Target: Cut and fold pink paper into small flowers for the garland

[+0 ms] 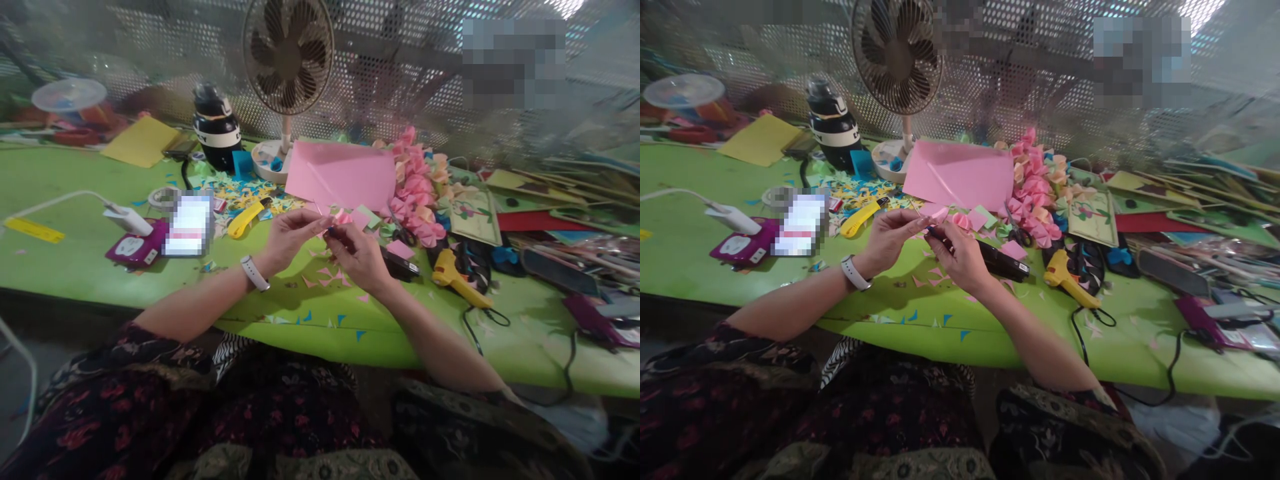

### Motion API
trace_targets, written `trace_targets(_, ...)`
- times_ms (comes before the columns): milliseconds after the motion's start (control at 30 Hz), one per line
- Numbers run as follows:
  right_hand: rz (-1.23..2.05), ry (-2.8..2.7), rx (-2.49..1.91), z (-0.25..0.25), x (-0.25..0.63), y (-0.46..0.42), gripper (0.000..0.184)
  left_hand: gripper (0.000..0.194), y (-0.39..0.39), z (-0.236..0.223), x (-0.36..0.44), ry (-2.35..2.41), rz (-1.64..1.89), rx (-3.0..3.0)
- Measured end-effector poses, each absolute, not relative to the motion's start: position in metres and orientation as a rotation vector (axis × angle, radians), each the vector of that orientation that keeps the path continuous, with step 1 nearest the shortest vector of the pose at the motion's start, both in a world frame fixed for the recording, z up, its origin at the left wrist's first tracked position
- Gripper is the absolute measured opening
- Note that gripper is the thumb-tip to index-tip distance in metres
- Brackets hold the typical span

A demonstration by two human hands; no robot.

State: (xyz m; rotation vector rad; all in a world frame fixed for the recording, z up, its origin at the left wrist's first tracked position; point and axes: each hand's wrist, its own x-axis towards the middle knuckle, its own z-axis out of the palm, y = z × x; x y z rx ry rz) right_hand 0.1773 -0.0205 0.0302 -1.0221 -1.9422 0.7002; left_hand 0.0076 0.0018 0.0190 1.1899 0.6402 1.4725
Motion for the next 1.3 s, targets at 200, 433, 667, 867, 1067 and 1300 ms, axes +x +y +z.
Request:
trace_targets(200,0.687,-2.008,-1.086,0.028,0.178,-0.021,0.024,0.029,0.003,0.018,0.009,0.682,1.489,1.148)
trace_targets(433,0.799,-2.119,-1.194,0.028,0.182,-0.018,0.017,0.025,0.025,0.023,-0.003,0.719,1.559,0.953)
trace_targets(667,1.020,-1.717,-1.145,0.042,0.189,-0.015,0.010,0.028,0.035,0.025,-0.019,0.681,1.388,1.014)
trace_targets(867,1.083,-1.541,-1.008,0.050,0.199,-0.016,0.013,0.036,0.028,0.023,-0.024,0.628,0.980,1.198)
trace_targets(1067,1.138,-1.879,-0.988,0.056,0.193,-0.022,0.020,0.041,0.025,0.026,-0.023,0.563,0.827,1.274)
trace_targets(1300,1.278,-1.868,-0.938,0.056,0.185,-0.027,0.027,0.045,0.023,0.028,-0.022,0.539,0.735,1.278)
